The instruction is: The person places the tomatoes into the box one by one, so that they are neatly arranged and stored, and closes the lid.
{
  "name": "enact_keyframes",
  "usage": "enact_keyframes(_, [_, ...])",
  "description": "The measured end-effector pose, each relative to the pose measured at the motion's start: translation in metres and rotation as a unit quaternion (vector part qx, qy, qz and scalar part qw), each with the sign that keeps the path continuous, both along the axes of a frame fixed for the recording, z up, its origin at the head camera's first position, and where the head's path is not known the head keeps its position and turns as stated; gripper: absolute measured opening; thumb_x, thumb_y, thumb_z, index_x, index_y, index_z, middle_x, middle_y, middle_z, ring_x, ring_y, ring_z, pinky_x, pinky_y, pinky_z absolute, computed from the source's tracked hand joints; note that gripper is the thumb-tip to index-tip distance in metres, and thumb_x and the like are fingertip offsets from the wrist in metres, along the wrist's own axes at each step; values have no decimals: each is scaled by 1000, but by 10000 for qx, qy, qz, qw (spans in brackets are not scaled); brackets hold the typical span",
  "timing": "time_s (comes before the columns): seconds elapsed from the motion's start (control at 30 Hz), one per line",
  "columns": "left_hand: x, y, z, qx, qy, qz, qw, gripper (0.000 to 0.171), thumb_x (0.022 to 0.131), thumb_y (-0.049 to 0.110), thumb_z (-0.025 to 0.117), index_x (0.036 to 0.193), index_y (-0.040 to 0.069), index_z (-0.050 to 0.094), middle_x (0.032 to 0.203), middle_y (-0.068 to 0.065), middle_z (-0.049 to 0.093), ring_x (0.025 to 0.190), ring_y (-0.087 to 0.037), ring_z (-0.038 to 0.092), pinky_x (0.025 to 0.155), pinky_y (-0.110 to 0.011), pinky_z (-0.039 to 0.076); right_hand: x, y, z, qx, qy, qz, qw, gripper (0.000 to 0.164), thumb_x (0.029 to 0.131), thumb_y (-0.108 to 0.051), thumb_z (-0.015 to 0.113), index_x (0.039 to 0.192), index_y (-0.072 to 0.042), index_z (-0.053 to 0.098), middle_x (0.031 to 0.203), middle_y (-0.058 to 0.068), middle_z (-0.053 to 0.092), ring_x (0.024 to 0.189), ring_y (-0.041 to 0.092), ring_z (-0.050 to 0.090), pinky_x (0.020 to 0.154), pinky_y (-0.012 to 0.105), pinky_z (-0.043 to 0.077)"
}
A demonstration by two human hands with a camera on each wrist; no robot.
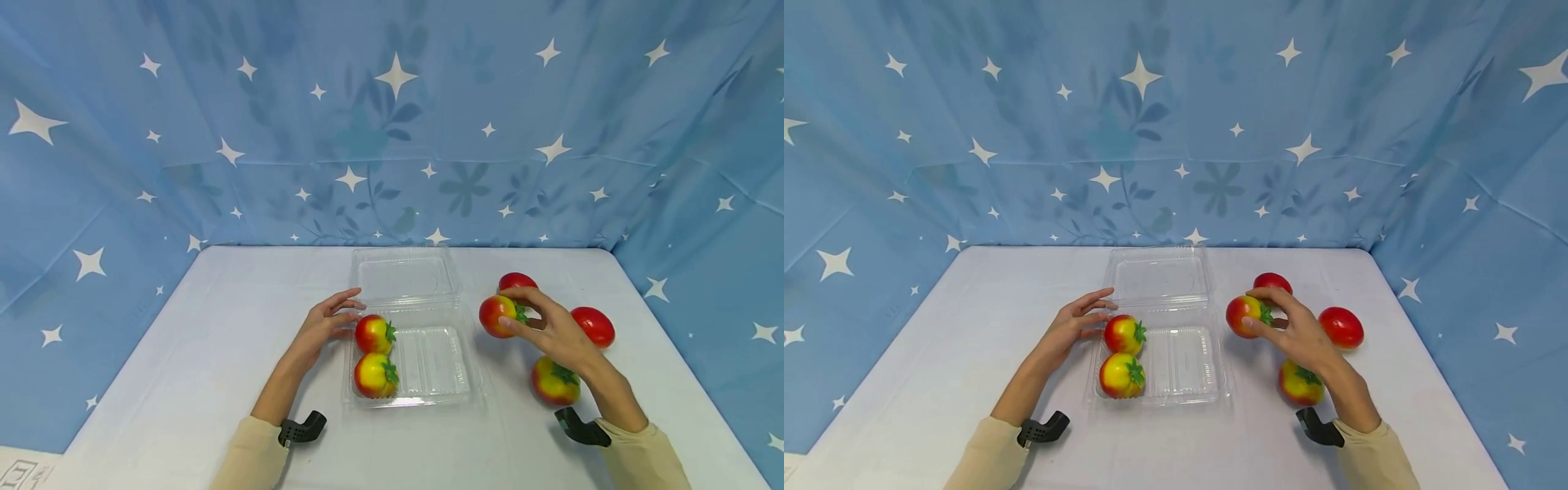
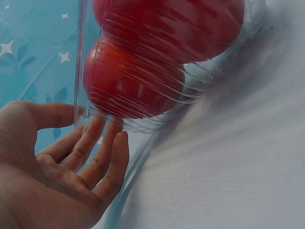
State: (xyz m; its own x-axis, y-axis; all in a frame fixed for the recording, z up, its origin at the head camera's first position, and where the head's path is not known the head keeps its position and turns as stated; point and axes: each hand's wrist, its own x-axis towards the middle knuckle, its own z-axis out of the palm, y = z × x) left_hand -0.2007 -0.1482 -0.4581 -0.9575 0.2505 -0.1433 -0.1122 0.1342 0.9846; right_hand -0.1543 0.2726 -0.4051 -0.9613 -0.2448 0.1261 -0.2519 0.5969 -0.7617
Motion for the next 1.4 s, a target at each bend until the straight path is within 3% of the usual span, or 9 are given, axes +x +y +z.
enact_keyframes(0.1, [0,0,0,21,-38,24,10000,51,105,13,55,156,11,48,141,-20,60,108,-14,66,102,-38,59,1,-4,2,-7,1,-2,10000,53,95,-25,76,143,-12,57,143,15,59,127,32,56,94,25,59])
enact_keyframes(0.23, [0,1,0,53,-71,63,9999,51,105,12,55,156,12,48,139,-17,61,109,-14,66,100,-35,60,0,-10,1,-77,72,89,9999,53,97,-25,73,147,-18,55,147,10,58,131,30,56,98,35,61])
enact_keyframes(0.4, [-1,1,-1,43,-37,43,10000,51,105,12,55,156,13,48,140,-19,60,109,-14,66,101,-37,59,-1,-19,2,-271,186,263,9991,50,99,-24,70,147,-22,56,147,7,58,133,29,55,99,23,57])
enact_keyframes(0.63, [0,1,-1,21,-68,50,10000,51,105,12,56,155,13,49,141,-19,60,109,-13,66,102,-38,59,-2,-33,2,-388,-12,268,9989,65,89,-24,82,148,-24,53,150,8,53,134,32,53,102,56,57])
enact_keyframes(0.7, [0,2,-1,39,-81,60,9999,51,105,12,56,155,13,49,141,-18,60,109,-13,66,102,-36,59,-2,-37,2,-399,-41,291,9988,71,86,-23,85,148,-24,53,150,8,53,134,33,53,101,59,57])
enact_keyframes(1.1, [-2,1,-2,72,-36,79,9999,52,104,12,56,156,11,48,138,-17,62,107,-12,67,100,-34,60,-2,-57,2,-504,171,546,9971,74,83,-24,87,148,-24,53,148,7,55,130,31,58,99,48,61])
enact_keyframes(1.3, [-1,2,-1,76,-34,43,10000,52,104,13,56,156,12,48,140,-19,60,107,-13,67,100,-35,60,-4,-66,0,-520,221,575,9967,71,85,-26,85,148,-23,53,145,6,59,127,26,59,99,27,57])
enact_keyframes(1.4, [-1,1,0,56,-40,61,10000,52,104,13,57,156,11,48,140,-18,61,107,-12,67,99,-33,60,-5,-72,-1,-531,277,657,9960,68,86,-26,84,147,-22,54,144,5,62,125,25,60,97,26,56])
